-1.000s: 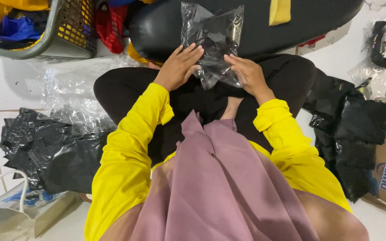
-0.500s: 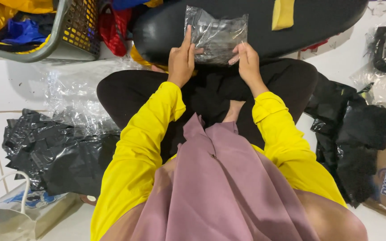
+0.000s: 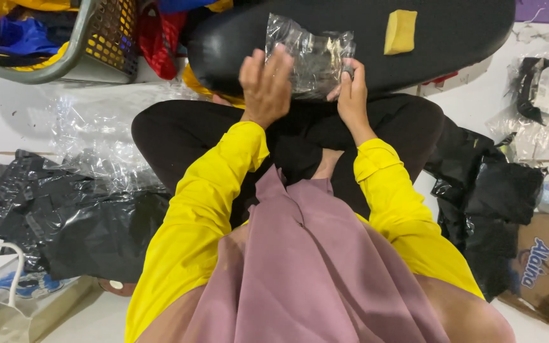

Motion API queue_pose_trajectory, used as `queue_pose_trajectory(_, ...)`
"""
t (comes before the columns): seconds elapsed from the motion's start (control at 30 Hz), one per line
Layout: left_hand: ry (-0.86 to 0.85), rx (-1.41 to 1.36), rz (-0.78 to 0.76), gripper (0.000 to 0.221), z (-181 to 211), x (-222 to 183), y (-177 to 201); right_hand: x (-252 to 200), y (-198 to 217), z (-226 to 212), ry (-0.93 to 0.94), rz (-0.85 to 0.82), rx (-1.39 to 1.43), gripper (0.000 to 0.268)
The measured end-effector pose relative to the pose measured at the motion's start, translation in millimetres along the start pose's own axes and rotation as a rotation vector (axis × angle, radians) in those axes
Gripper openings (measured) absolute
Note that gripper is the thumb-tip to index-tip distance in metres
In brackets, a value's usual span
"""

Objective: Cleaning a black fabric item with a sponge and then packing it into plastic bags for shipping.

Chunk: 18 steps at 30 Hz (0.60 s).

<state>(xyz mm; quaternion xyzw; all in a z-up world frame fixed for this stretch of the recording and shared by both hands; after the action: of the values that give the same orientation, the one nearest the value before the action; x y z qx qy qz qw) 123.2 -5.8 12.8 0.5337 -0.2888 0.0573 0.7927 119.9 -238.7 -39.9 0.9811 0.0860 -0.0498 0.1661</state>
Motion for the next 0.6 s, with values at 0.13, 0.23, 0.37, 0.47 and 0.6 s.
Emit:
queue_pose_trajectory(0.13, -0.752, 0.217, -0.192, 0.056, 69, -27, -26, -1, 3, 0, 0.050, 0.054, -0.079, 0.031)
queue_pose_trajectory(0.23, -0.588, 0.153, -0.593, 0.063, 67, -10, -43, -1, 2, -1, 0.047, 0.059, -0.059, 0.036)
queue_pose_trajectory(0.37, -0.286, 0.182, -0.622, 0.057, 43, -4, -52, -17, 16, -19, 0.049, 0.383, -0.273, 0.041)
queue_pose_trajectory(0.47, -0.268, 0.162, -0.668, 0.062, 41, -6, -53, -25, 14, -101, 0.428, 0.599, -0.711, 0.030)
queue_pose_trajectory(0.6, -0.253, 0.101, -0.625, 0.063, 40, 3, -43, 24, -27, -111, 0.449, 0.315, -0.889, 0.036)
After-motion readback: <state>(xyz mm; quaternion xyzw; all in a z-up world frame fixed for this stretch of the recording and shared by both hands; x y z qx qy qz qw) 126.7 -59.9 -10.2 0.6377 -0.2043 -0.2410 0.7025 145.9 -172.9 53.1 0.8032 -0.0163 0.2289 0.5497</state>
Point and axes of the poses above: each hand's wrist, its own x-axis towards the middle knuckle, its own y-axis out of the back of the hand, z = x × y, the point moved 7 cm from there along x, towards the middle knuckle, and after that the axes turned 15 degrees about -z, right-handed, at the moved point
